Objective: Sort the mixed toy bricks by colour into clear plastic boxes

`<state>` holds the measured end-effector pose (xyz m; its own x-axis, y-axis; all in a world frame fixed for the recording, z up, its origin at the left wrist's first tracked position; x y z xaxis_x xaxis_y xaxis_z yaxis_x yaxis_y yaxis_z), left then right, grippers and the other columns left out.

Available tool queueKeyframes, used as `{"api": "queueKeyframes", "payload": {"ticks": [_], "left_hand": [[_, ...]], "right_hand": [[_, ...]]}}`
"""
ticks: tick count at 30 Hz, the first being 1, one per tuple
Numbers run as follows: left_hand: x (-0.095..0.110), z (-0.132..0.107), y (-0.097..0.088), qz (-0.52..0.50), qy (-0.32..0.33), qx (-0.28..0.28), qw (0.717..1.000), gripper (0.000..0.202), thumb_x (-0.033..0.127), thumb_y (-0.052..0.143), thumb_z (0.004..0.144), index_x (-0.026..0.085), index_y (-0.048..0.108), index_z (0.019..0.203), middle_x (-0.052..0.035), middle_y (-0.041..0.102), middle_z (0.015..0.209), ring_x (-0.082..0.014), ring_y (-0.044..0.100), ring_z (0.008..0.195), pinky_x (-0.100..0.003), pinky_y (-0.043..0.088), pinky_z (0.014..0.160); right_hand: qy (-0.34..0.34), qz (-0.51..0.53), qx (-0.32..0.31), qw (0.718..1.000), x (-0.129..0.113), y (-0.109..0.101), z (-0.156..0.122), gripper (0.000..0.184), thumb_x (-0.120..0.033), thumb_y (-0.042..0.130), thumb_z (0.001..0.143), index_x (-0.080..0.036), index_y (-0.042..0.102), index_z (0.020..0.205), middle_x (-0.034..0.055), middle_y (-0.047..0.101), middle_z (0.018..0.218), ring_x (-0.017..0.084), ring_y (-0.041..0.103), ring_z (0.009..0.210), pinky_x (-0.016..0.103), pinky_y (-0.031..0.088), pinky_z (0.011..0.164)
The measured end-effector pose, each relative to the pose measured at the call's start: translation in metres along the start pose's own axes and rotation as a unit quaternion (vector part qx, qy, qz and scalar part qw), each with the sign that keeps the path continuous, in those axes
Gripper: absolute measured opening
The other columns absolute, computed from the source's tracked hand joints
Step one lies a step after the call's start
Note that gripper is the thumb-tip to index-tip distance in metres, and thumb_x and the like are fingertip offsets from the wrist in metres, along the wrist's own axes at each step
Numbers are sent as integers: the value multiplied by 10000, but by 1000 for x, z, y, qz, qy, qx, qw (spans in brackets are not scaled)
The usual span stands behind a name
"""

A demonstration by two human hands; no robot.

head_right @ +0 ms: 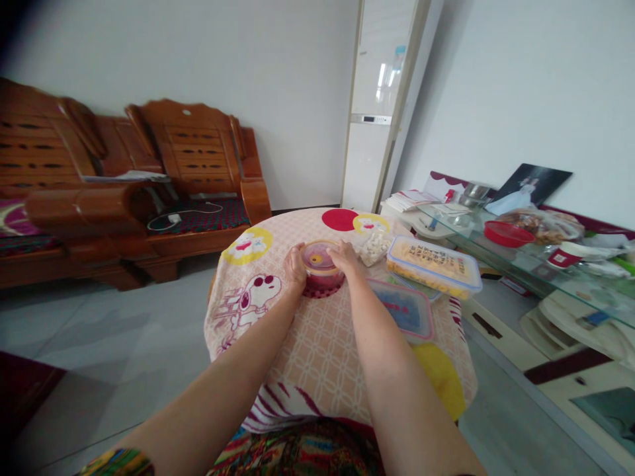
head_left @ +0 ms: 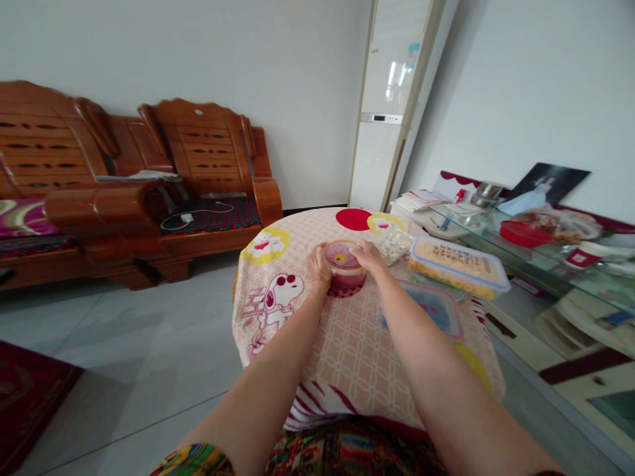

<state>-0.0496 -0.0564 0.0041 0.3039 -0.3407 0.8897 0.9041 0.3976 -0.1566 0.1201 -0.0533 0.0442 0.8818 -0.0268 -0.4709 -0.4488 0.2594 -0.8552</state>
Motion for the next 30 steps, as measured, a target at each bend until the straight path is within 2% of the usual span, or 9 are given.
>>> {"api": "queueKeyframes", "payload": {"ticks": [4,11,14,16,19,21,23,26,30], "left_hand": [[-2,1,-1,10,7,4,1000,461,279,256,1009,176,683,1147,-99,714,1122,-211,644,1106,-348,483,1035],[-12,-4,4,-9,-17,-16,1000,529,305,197,1025,183,669,1230,-87,696,1269,-205,597,1259,-362,467,1093],[-15,-5,4,-6,-33,-15,999,570,355,165,1036,196,683,1214,-83,725,1213,-215,630,1211,-380,494,1058],[-17,-5,4,-8,-49,-20,999,597,403,161,1039,193,704,1173,-91,741,1165,-230,652,1167,-395,504,1038],[-18,-8,4,-26,-48,-61,997,628,485,197,1038,171,738,1091,-116,753,1109,-258,674,1108,-417,507,1026],[-15,-11,5,-48,-34,-98,993,640,533,230,1032,161,752,1053,-129,756,1091,-267,680,1082,-418,514,1014],[-11,-14,7,-65,-22,-129,989,638,552,256,1026,158,758,1032,-128,758,1077,-267,685,1059,-415,521,1003],[-5,-17,13,-70,-6,-164,984,611,545,288,1018,152,756,1029,-111,760,1058,-255,685,1039,-406,527,998],[-4,-19,17,-71,-14,-176,982,611,565,309,1004,141,748,1025,-105,760,1046,-252,679,1047,-386,531,981]], "right_hand": [[23,11,-20,999,-1,-1,-1,475,-380,544,948,-148,583,1361,160,646,1317,270,614,1220,332,476,999],[20,-5,-14,1000,-4,-3,-12,496,-402,505,980,-108,560,1375,209,613,1349,299,607,1225,368,462,1018],[41,-43,-14,998,-5,-14,-20,513,-432,489,986,-70,595,1333,237,643,1291,317,629,1184,377,467,994],[35,-62,-30,997,-2,-25,-27,456,-422,502,980,-93,658,1254,209,689,1224,306,646,1155,357,470,969],[2,-71,-48,996,11,-44,-44,334,-362,521,967,-160,721,1142,140,743,1129,278,672,1094,332,474,922],[-21,-64,-24,997,26,-56,-61,317,-316,521,960,-172,712,1169,124,743,1149,270,670,1096,339,470,935],[-33,-59,3,998,42,-63,-82,356,-291,535,953,-143,677,1244,147,719,1218,271,650,1150,351,453,986],[-62,-75,9,995,58,-62,-112,357,-312,577,939,-139,671,1237,162,710,1213,283,631,1164,389,434,1021],[-117,-103,21,988,57,-57,-138,290,-352,567,956,-200,655,1186,129,670,1245,280,569,1205,415,391,1049]]}}
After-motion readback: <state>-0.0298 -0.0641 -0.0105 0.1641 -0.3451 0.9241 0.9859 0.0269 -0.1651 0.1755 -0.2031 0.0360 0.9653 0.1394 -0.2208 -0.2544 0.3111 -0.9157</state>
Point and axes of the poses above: each hand's wrist, its own z-axis towards the middle knuckle, its own y-axis out of the palm, x = y × z, the point moved 4 cm from there along z, towards the middle knuckle
